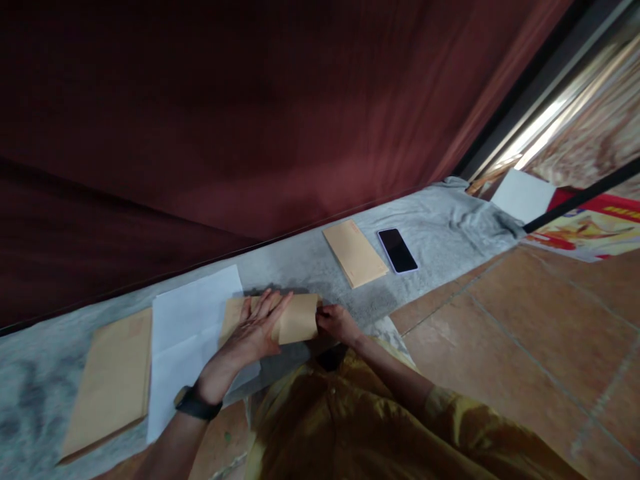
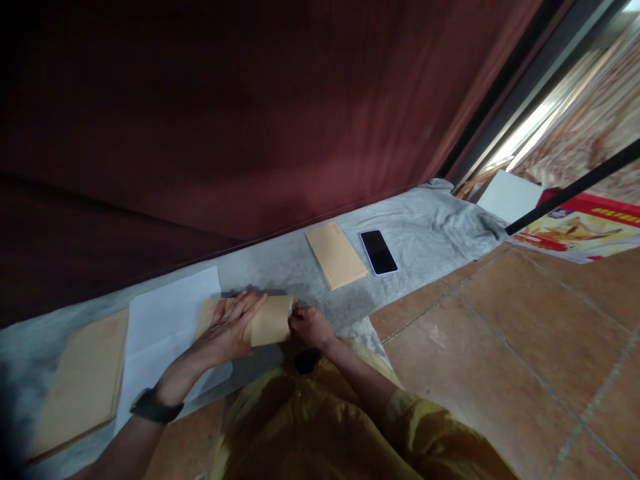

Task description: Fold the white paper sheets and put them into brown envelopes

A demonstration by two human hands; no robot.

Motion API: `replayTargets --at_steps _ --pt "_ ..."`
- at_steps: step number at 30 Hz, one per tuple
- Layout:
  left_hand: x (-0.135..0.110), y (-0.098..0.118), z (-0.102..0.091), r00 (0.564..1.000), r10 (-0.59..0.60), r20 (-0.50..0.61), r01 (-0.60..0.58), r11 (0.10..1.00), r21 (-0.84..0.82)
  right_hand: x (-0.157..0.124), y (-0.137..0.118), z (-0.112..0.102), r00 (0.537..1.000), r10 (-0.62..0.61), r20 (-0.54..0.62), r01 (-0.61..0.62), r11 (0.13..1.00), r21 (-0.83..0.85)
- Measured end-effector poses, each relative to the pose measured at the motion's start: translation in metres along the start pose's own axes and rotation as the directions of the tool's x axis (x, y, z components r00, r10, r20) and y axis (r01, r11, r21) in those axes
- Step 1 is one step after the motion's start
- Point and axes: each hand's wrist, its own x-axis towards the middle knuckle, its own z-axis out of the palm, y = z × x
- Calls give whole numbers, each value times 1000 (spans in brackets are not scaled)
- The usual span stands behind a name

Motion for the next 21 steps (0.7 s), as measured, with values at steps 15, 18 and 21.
replayTargets --at_steps 15,18,21 --pt "-15 30 29 984 37 -172 -53 995 -88 6 0 2 978 180 106 -200 953 226" --pt "-20 34 42 988 -10 -156 -9 993 -120 7 0 2 978 180 102 -198 955 222" --pt "-21 33 47 984 -44 -171 23 992 -122 8 -2 1 986 158 60 -167 967 194"
